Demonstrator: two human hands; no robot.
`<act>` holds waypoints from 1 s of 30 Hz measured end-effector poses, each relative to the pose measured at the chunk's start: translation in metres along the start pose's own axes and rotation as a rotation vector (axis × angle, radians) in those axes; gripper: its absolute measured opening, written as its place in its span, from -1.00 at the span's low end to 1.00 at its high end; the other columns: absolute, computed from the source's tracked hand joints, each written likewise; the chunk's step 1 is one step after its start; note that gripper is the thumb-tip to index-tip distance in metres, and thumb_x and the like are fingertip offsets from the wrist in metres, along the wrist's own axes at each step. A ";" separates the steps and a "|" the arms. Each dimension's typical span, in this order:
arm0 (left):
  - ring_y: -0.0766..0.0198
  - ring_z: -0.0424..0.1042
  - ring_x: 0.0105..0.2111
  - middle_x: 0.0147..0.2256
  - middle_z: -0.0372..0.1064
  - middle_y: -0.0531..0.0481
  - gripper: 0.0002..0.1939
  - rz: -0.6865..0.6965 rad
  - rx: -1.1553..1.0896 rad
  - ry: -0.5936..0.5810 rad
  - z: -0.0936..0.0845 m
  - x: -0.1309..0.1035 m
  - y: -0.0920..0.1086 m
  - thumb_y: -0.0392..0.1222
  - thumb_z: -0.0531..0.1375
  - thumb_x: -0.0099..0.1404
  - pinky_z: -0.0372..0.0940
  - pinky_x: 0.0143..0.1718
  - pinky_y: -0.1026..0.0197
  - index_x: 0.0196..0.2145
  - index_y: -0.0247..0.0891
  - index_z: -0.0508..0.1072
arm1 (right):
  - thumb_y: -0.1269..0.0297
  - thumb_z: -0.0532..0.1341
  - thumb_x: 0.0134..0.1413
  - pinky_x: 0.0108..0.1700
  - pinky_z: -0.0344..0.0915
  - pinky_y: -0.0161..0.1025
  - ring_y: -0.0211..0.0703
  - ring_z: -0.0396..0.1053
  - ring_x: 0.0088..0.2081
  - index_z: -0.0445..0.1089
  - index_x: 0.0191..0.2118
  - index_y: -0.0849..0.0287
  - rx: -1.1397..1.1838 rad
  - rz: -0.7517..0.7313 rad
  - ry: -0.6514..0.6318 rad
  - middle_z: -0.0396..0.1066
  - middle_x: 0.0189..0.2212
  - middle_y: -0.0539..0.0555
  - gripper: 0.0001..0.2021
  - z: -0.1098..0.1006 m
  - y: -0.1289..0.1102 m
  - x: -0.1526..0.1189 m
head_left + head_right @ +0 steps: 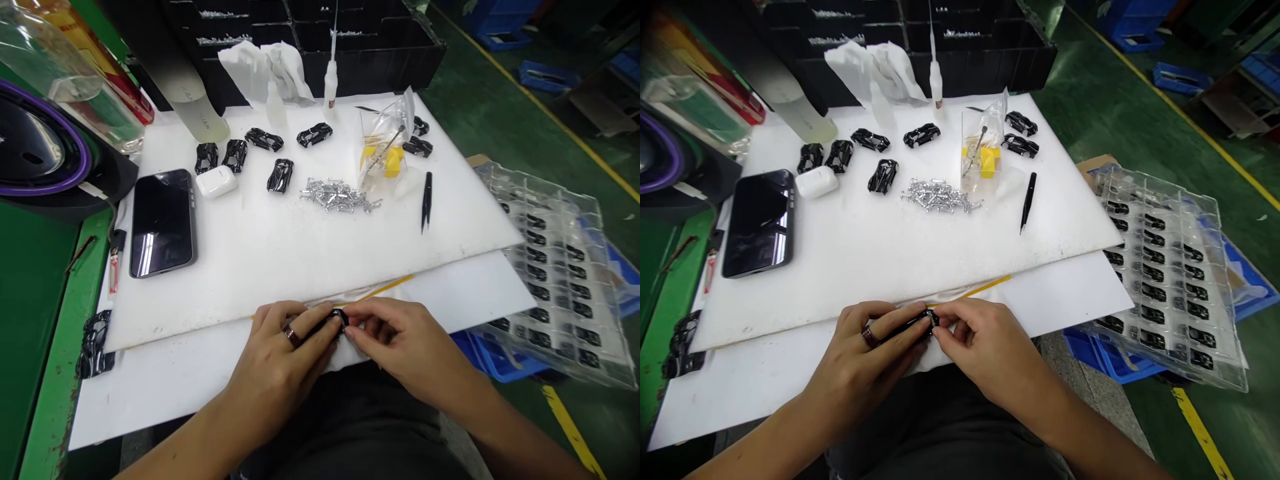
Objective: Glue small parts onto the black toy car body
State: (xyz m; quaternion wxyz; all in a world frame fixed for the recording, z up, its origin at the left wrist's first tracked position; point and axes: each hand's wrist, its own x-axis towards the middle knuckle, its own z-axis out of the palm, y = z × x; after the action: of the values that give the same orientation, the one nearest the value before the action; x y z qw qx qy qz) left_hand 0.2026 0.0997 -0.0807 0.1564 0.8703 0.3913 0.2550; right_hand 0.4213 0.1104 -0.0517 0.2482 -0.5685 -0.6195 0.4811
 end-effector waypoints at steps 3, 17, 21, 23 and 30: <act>0.06 0.31 -0.02 0.15 0.47 -0.08 -0.58 0.015 0.005 -0.008 0.000 -0.001 -0.001 -0.36 0.26 0.40 0.22 -0.02 -0.03 0.18 -0.23 0.41 | 0.49 0.32 0.17 -0.42 0.31 -0.31 -0.27 0.40 -0.43 0.59 -0.16 0.10 -0.059 -0.031 -0.019 0.51 -0.38 -0.08 -0.82 -0.001 0.000 -0.001; 0.15 0.23 -0.22 0.04 0.46 -0.11 -0.65 0.049 0.073 -0.086 -0.004 0.004 -0.001 -0.39 0.21 0.44 0.15 -0.16 0.03 0.15 -0.28 0.43 | 0.40 0.34 0.22 -0.40 0.30 -0.33 -0.28 0.40 -0.44 0.58 -0.24 0.04 -0.128 -0.066 0.019 0.52 -0.38 -0.10 -0.91 -0.020 -0.012 0.003; 0.15 0.24 -0.24 -0.03 0.47 -0.07 -0.70 0.065 0.062 -0.028 0.000 0.004 -0.003 -0.36 0.18 0.46 0.13 -0.18 0.06 0.11 -0.28 0.48 | 0.19 0.35 0.24 -0.43 0.26 -0.32 -0.26 0.38 -0.46 0.60 -0.18 -0.01 -0.237 -0.088 0.422 0.49 -0.44 -0.09 -0.92 -0.071 -0.011 0.018; 0.15 0.23 -0.26 -0.09 0.48 -0.07 -0.72 0.094 0.082 -0.001 0.002 0.004 -0.005 -0.34 0.15 0.48 0.12 -0.20 0.07 0.09 -0.30 0.50 | 0.17 0.36 0.20 -0.43 0.25 -0.29 -0.24 0.37 -0.45 0.60 -0.19 0.02 -0.308 -0.116 0.570 0.48 -0.44 -0.07 -0.89 -0.100 -0.006 0.034; 0.17 0.22 -0.32 -0.23 0.46 -0.04 -0.76 0.165 0.169 0.105 0.009 0.005 -0.011 -0.32 0.12 0.48 0.12 -0.25 0.08 -0.01 -0.27 0.54 | 0.09 0.31 0.09 -0.33 0.28 -0.19 -0.13 0.39 -0.39 0.54 -0.20 0.13 -0.435 -0.159 0.644 0.49 -0.38 0.03 -0.76 -0.149 0.007 0.093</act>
State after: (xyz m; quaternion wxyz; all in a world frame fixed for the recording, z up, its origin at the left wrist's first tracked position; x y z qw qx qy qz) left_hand 0.2042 0.1097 -0.0918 0.0404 0.8950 0.3462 0.2783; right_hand 0.5301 0.2441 -0.0185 0.3400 -0.6800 -0.6394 0.1150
